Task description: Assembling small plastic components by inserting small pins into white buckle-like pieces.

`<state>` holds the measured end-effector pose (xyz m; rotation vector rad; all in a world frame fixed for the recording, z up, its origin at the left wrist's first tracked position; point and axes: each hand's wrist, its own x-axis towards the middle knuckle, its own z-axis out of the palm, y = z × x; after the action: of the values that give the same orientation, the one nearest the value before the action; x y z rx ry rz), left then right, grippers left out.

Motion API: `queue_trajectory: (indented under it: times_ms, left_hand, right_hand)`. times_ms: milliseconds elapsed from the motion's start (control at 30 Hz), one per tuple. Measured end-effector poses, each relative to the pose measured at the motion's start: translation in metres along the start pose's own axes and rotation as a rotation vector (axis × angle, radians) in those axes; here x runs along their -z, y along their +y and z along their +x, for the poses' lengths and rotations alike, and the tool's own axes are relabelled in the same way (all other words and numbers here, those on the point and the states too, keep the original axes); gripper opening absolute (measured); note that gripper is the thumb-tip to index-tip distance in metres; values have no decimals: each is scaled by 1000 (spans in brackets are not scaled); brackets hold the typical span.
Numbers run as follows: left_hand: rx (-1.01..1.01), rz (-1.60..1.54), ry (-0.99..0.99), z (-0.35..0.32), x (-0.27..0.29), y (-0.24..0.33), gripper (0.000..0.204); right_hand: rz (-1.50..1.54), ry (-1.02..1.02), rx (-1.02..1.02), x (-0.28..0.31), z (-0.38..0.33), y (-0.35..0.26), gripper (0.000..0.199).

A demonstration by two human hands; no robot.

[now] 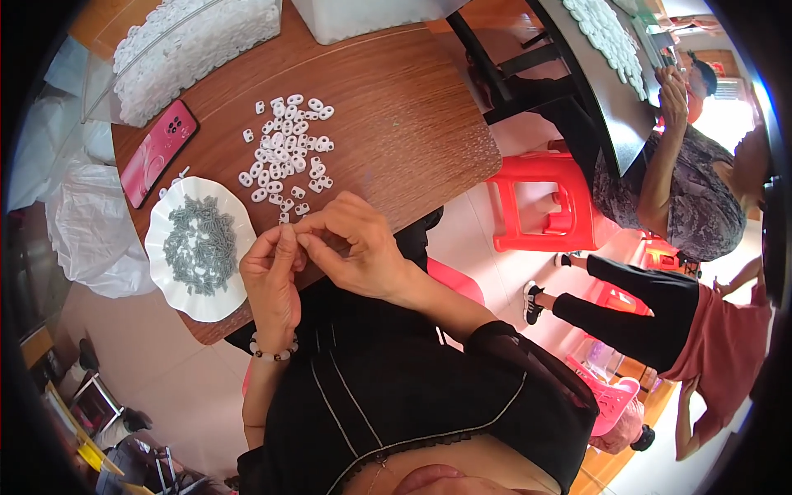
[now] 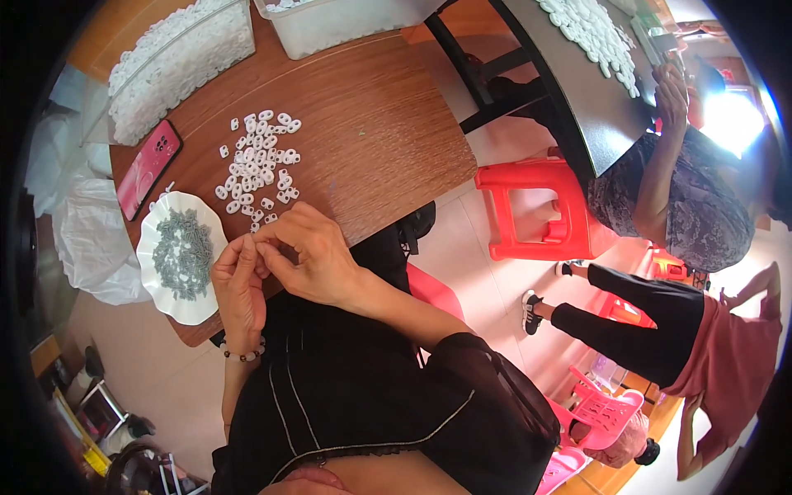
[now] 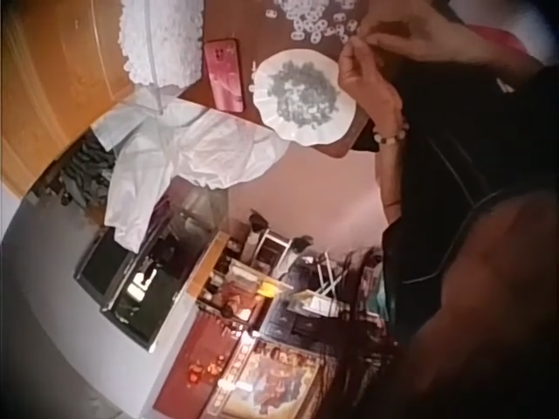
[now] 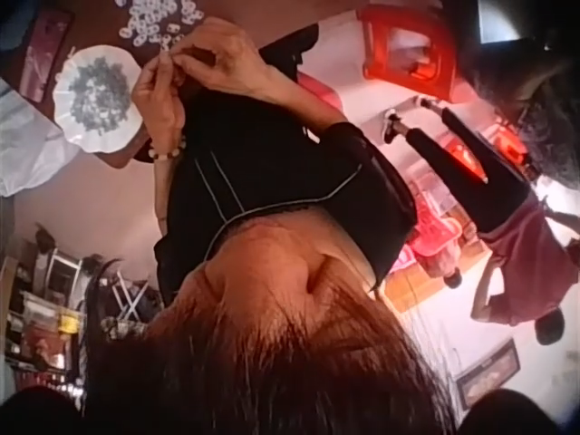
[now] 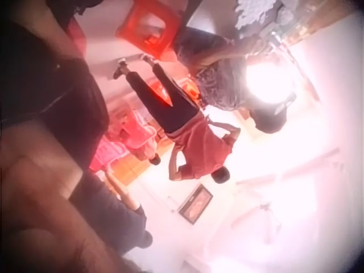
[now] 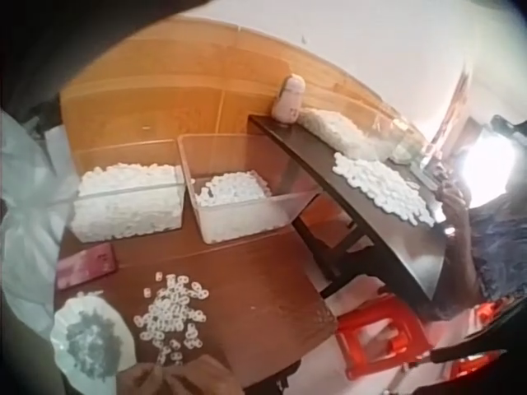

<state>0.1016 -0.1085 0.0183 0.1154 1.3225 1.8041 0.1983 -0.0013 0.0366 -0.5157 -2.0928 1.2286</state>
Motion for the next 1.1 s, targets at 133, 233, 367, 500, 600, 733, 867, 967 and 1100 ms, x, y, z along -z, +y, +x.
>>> queue_trajectory:
  times_ms: [133, 233, 367, 500, 600, 733, 867, 967, 1100]
  left_hand:
    - [5, 17, -43, -2, 6, 2, 20]
    - [41, -20, -89, -3, 10, 6, 22]
    - [59, -43, -128, -3, 16, 12, 24]
    - [47, -39, -192, -4, 21, 20, 22]
    - [-20, 122, -188, -3, 24, 23, 22]
    - [-65, 137, -135, -2, 25, 23, 20]
    - [-15, 26, -111, -2, 25, 19, 18]
    - [0, -14, -100, -1, 20, 15, 17]
    - [-42, 64, -64, -2, 18, 11, 16]
  right_hand:
    - [8, -26, -11, 1, 1, -3, 14]
    - [10, -56, -25, 2, 5, -7, 14]
    - [-15, -55, 74, 1, 10, -7, 14]
    - [-63, -84, 117, 3, 18, -6, 12]
    - [-77, -153, 132, 6, 26, -13, 12]
    - [-110, -169, 198, 2, 29, -9, 11]
    - [-146, -195, 235, 4, 29, -5, 10]
    - [-148, -189, 238, 5, 27, -2, 10]
    - [-142, -186, 260, 10, 25, 1, 12]
